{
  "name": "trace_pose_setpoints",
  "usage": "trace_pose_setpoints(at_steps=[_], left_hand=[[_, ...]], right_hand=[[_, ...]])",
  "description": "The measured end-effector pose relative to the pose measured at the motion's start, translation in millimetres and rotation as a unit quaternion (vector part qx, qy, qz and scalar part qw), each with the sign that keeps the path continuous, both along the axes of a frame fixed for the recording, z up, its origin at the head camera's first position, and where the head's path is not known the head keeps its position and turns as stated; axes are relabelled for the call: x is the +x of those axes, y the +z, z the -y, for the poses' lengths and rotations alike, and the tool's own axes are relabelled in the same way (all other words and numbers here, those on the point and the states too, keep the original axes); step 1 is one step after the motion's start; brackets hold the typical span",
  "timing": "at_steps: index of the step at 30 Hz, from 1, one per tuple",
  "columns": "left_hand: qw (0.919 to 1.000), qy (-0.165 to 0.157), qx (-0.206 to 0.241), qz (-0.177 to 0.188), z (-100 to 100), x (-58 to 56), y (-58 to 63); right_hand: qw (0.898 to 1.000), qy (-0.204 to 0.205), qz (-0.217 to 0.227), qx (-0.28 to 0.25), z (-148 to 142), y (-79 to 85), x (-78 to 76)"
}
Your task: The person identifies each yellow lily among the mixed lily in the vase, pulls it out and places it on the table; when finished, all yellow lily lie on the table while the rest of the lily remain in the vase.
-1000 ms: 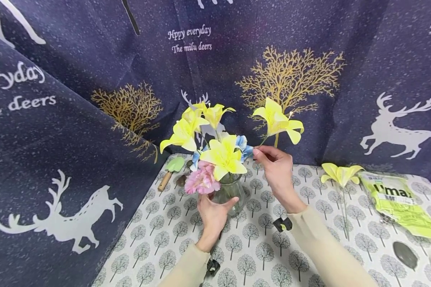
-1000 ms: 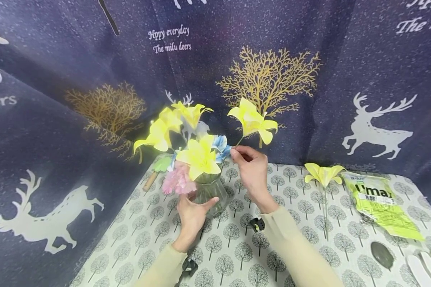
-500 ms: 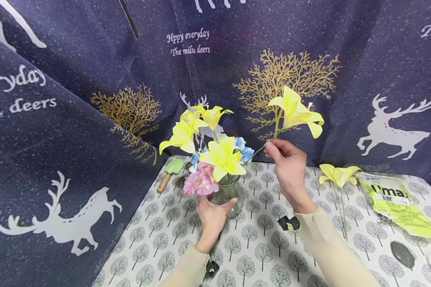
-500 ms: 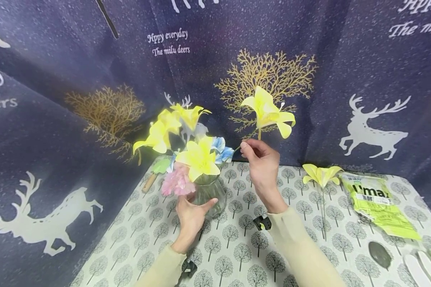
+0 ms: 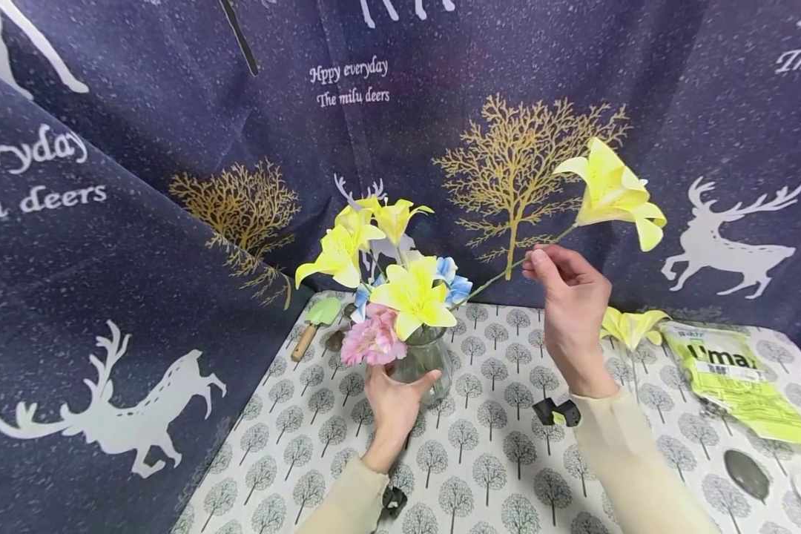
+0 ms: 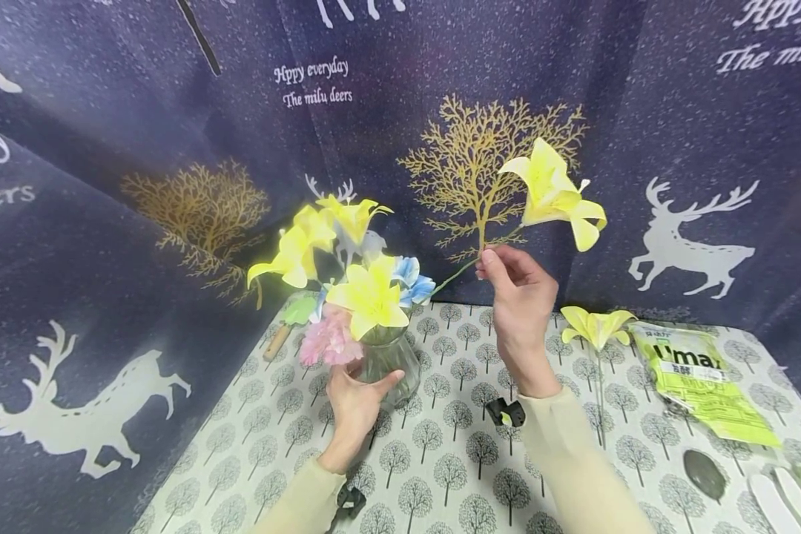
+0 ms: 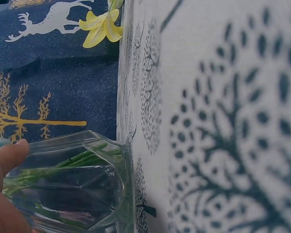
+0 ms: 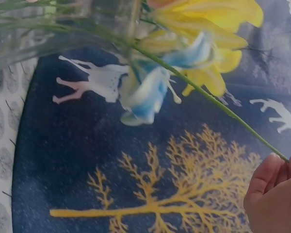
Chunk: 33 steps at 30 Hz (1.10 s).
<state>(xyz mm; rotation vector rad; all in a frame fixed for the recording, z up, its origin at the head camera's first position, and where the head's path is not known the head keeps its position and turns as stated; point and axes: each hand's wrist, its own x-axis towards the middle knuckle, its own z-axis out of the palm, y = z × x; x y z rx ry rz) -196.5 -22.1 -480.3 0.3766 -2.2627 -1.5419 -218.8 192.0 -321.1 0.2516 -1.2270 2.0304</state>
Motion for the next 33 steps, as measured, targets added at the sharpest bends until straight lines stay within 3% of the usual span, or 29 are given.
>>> trace_pose_setpoints(at_steps=[6,16,23,33], left_hand=[[1.0000,0.000,-0.004,-0.006,0,0.6,-0.2],[0.9999,-0.003,0.002,-0.015,1,1.0,-1.3],[0.9999,-0.002,0.005,-0.011,1,0.9,-1.6],[0.9998,0.000,0.005,-0.021,0,0.2,-1.2]], right_hand=[[0.997,0.006,-0.032,-0.066,-17,13.1,8.3],[0.984,-0.005,-0.083,-0.160,-52,31.0,21.0],[0.982,-0.027,-0.084,-0.165,-74,35.4,30.9],[0.990,-0.029,-0.068,-0.118,-94,22.3,45.3]])
